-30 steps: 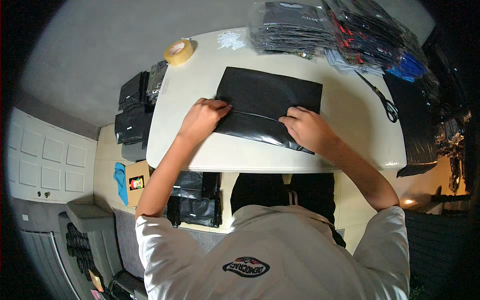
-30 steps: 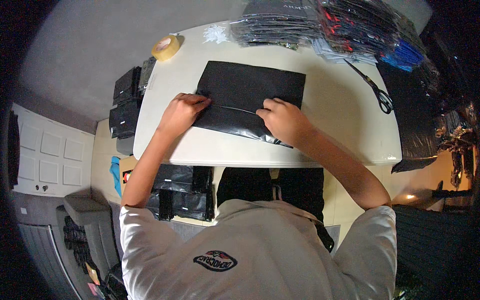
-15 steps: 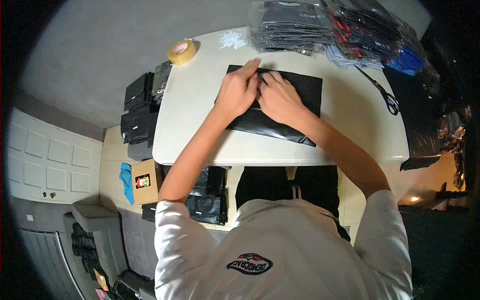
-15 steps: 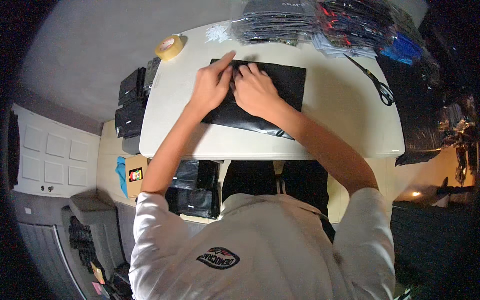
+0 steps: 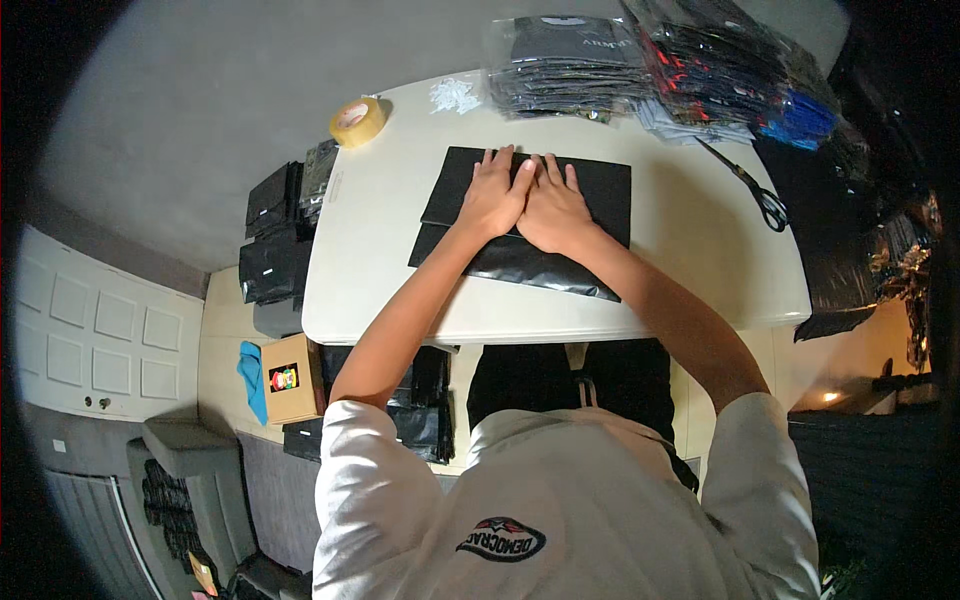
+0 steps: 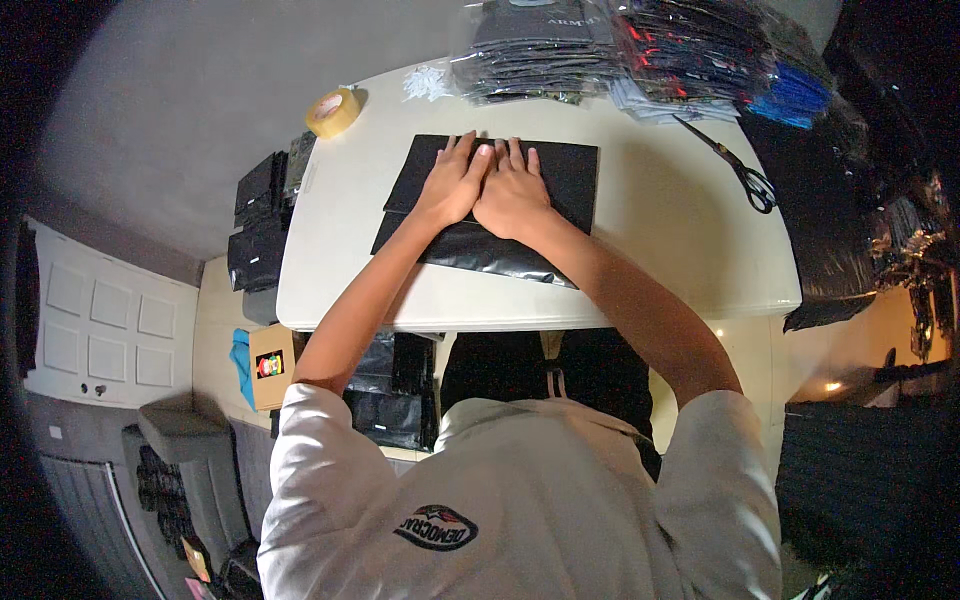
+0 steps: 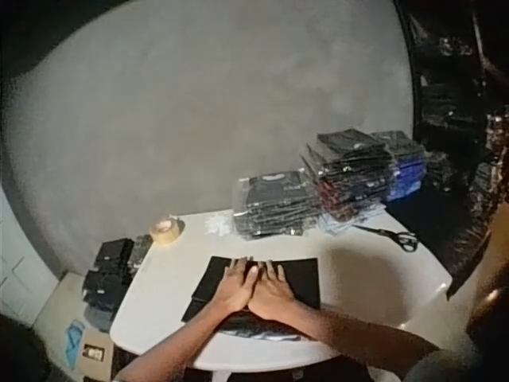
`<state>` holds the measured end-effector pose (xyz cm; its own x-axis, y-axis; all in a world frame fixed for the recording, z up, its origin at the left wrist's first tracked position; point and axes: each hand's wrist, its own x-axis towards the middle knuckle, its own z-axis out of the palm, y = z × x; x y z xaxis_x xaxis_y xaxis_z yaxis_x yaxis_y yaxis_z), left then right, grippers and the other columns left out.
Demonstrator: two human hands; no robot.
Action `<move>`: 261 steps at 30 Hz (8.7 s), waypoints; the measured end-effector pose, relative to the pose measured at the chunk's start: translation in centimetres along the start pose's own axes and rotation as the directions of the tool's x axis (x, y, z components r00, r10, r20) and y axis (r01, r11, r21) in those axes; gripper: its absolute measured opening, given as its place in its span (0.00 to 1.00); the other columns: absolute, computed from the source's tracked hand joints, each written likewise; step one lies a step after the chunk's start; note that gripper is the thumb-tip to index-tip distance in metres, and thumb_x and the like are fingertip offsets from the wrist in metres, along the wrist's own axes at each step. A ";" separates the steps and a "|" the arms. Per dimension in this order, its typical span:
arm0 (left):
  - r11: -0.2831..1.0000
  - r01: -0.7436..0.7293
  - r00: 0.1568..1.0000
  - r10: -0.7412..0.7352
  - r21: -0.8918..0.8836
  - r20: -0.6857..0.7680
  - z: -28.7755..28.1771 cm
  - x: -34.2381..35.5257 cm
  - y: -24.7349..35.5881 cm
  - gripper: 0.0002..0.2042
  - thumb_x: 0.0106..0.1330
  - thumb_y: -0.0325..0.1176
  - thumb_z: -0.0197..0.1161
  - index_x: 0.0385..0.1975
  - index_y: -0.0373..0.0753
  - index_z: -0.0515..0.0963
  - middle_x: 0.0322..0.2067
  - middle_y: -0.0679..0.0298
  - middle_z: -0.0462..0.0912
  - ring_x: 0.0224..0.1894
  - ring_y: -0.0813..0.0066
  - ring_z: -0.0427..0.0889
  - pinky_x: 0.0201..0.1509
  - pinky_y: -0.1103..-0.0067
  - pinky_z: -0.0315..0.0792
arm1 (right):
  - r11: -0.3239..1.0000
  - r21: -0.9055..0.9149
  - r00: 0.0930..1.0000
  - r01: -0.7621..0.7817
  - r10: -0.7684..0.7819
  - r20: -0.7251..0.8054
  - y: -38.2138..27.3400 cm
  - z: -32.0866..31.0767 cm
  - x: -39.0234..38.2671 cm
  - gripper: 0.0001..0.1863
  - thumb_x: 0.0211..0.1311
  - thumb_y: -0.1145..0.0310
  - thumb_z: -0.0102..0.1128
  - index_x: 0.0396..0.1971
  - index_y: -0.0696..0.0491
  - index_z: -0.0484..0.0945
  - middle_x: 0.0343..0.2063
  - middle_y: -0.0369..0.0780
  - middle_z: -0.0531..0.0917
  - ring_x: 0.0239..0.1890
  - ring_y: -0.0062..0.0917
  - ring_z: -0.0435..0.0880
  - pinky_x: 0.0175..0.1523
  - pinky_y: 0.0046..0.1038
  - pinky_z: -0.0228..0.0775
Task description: Packing t-shirts into black mailing bags and applying shipping labels.
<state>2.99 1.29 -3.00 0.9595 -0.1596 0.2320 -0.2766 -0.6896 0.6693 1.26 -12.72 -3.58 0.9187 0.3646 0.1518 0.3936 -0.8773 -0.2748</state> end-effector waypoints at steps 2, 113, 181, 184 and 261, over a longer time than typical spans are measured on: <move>0.966 -0.042 0.999 0.036 0.255 0.027 0.0 -0.1 -0.5 0.39 0.78 0.60 0.42 0.74 0.30 0.61 0.74 0.40 0.62 0.80 0.43 0.51 0.83 0.56 0.44 | 0.994 -0.105 0.999 -0.015 0.019 0.042 1.1 -0.3 -0.6 0.42 0.74 0.49 0.46 0.76 0.64 0.54 0.77 0.55 0.55 0.81 0.50 0.47 0.81 0.56 0.37; 0.601 0.269 0.894 -0.446 -0.753 -0.036 8.5 -22.8 10.8 0.09 0.72 0.33 0.70 0.39 0.31 0.89 0.31 0.61 0.92 0.33 0.81 0.89 0.33 0.87 0.74 | 0.993 0.101 0.899 0.057 -0.007 -0.439 20.8 -3.6 -1.5 0.18 0.79 0.54 0.51 0.54 0.51 0.79 0.44 0.49 0.86 0.53 0.42 0.84 0.60 0.41 0.73; 0.899 -0.344 0.939 0.328 0.272 0.105 -5.5 -11.4 0.7 0.14 0.69 0.31 0.62 0.52 0.40 0.86 0.52 0.65 0.82 0.56 0.63 0.75 0.59 0.67 0.66 | 0.703 0.623 0.910 0.344 -0.414 -0.035 2.0 -6.7 -0.8 0.11 0.65 0.63 0.72 0.37 0.57 0.89 0.27 0.39 0.89 0.27 0.17 0.81 0.32 0.21 0.70; 0.917 -0.331 0.943 0.310 0.223 0.122 -5.9 -11.7 0.7 0.14 0.69 0.31 0.62 0.52 0.38 0.86 0.51 0.62 0.82 0.55 0.62 0.76 0.60 0.67 0.67 | 0.627 0.770 0.907 0.116 -0.384 0.176 1.4 -6.7 -0.4 0.13 0.67 0.63 0.71 0.40 0.57 0.89 0.29 0.36 0.89 0.26 0.15 0.79 0.32 0.20 0.70; 0.881 -0.400 0.914 0.405 0.253 0.034 -6.8 -11.8 -0.2 0.18 0.53 0.26 0.59 0.43 0.37 0.88 0.49 0.63 0.89 0.54 0.62 0.82 0.61 0.65 0.72 | 0.974 0.145 0.945 0.174 -0.206 0.255 0.9 -9.0 -1.7 0.28 0.53 0.66 0.79 0.53 0.59 0.79 0.36 0.46 0.86 0.38 0.35 0.85 0.48 0.35 0.77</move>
<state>-8.60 8.09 -1.05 0.7667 -0.4491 0.4588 -0.6137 -0.7226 0.3182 -0.26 -16.99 4.45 0.7951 0.6051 -0.0415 0.5477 -0.7457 -0.3794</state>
